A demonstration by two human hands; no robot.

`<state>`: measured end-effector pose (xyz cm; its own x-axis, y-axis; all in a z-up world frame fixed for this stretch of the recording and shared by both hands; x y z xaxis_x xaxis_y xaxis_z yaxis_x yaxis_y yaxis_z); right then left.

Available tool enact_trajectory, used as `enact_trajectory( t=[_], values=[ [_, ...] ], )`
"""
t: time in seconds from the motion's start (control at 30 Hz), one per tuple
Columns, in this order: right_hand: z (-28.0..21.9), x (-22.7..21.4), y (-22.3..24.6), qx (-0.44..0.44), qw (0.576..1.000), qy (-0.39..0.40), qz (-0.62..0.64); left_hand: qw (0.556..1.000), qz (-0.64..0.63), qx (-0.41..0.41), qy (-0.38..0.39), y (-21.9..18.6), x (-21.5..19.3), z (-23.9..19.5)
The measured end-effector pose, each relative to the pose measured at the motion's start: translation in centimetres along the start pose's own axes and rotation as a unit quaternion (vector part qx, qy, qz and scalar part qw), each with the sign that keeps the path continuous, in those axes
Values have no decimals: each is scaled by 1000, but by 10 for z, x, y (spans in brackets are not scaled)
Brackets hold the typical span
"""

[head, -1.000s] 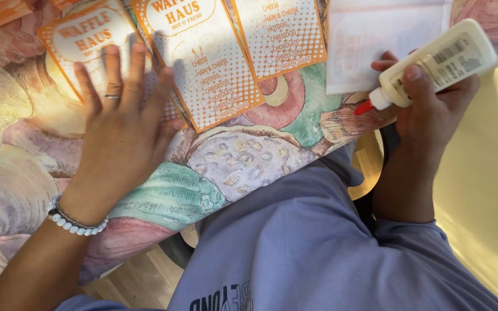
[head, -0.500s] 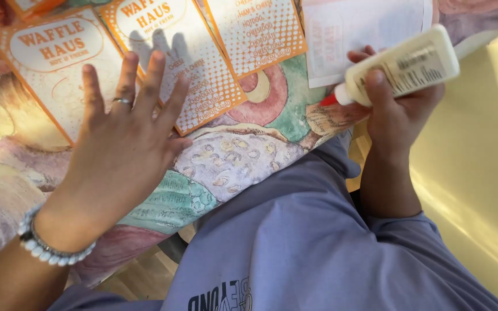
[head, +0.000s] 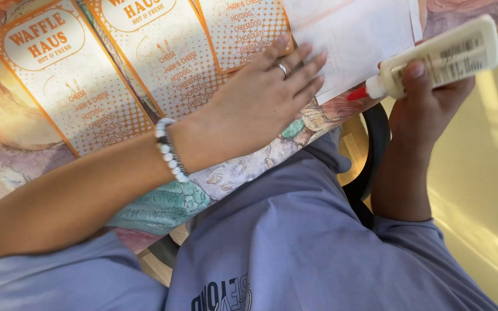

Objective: Applying glue to the edges of paper bags and folding them to complete the assembly process.

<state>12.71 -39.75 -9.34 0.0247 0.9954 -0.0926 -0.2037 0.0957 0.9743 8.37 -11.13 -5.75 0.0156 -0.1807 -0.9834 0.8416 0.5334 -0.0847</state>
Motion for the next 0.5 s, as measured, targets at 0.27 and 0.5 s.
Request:
enact_trajectory(
  t=[0.27, 0.5],
  values=[
    [-39, 28, -2, -104, 993, -42, -34, 999, -8, -21, -40, -7, 21, -5],
    [-26, 23, 1, -166, 970, -90, -152, 999, -11, -6, -43, -5, 25, -5]
  ],
)
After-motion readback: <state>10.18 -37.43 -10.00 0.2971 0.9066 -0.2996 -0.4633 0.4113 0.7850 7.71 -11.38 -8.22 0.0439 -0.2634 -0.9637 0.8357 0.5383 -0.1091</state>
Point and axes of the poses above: each hand's wrist, its own z-axis towards the middle knuckle, its own x-axis out of the palm, y = z × x, the point moved 1 cm from there along z, towards the middle knuckle, and after that the axes turned 6 degrees about x, right-handed, at the moved point
